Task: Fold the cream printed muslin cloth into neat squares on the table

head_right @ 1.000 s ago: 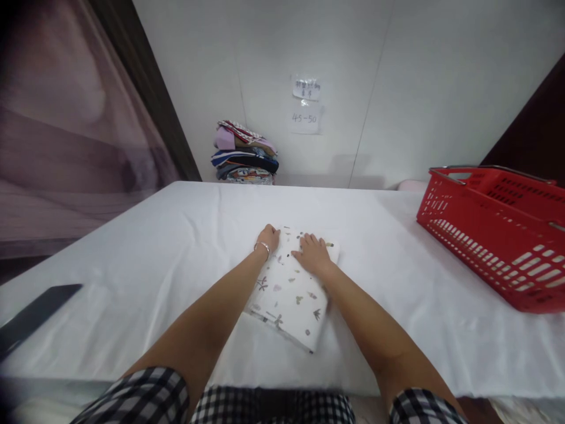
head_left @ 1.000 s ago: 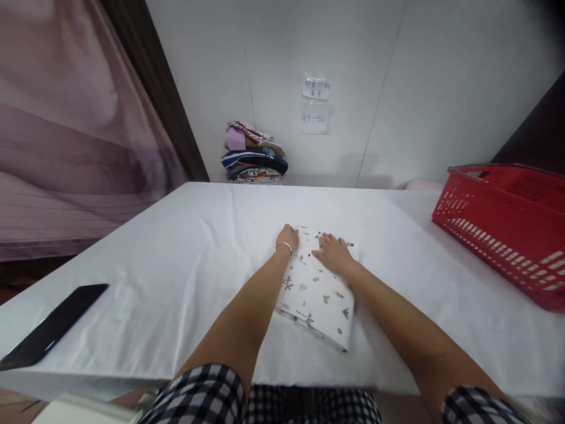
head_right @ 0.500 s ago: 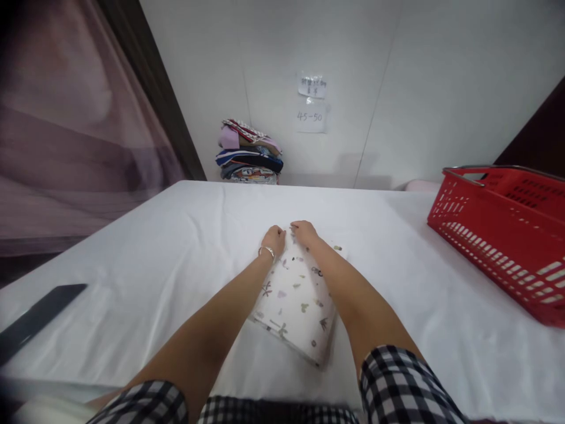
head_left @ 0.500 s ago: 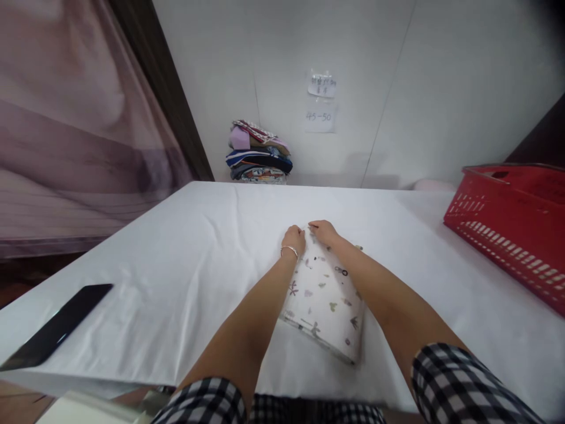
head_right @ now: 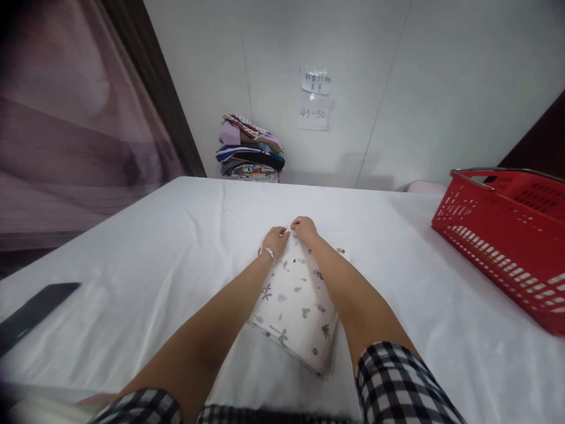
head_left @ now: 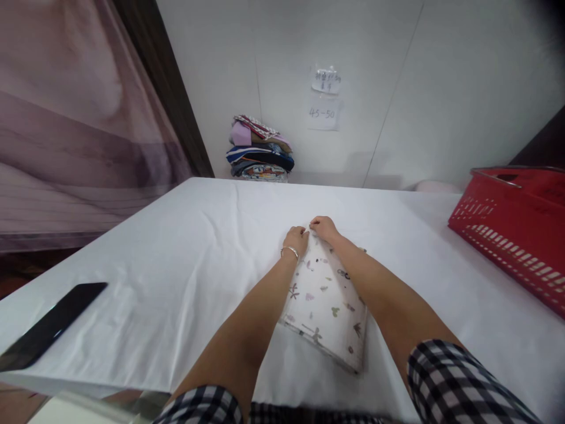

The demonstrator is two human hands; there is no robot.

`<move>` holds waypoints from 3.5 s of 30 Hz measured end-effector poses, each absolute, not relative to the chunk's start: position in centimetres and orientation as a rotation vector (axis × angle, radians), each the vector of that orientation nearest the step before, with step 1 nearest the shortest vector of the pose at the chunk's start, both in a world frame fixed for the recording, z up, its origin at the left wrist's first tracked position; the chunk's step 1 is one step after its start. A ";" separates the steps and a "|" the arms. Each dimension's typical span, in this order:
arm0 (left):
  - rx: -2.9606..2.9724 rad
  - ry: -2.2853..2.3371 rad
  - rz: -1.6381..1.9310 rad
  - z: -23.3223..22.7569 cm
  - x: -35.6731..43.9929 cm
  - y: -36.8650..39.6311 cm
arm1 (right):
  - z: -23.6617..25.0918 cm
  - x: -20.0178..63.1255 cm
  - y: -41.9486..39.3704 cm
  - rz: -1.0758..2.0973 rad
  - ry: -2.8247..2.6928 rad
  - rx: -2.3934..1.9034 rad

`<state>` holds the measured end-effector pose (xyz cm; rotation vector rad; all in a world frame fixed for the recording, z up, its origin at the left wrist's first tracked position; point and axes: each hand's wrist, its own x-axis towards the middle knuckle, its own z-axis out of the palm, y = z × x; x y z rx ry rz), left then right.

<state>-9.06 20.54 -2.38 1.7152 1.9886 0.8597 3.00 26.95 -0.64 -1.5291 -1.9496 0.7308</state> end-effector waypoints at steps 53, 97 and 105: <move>1.740 1.932 0.900 -2.8 -8.8 20.8 | 0.0 3.3 26.2 0.442 -2.298 -1.627; 1.697 2.013 0.503 0.4 -10.7 19.9 | -1.5 3.5 16.2 0.300 -2.621 -1.437; 1.786 2.067 0.437 0.8 -12.9 12.7 | 0.3 2.8 14.8 0.385 -2.574 -1.533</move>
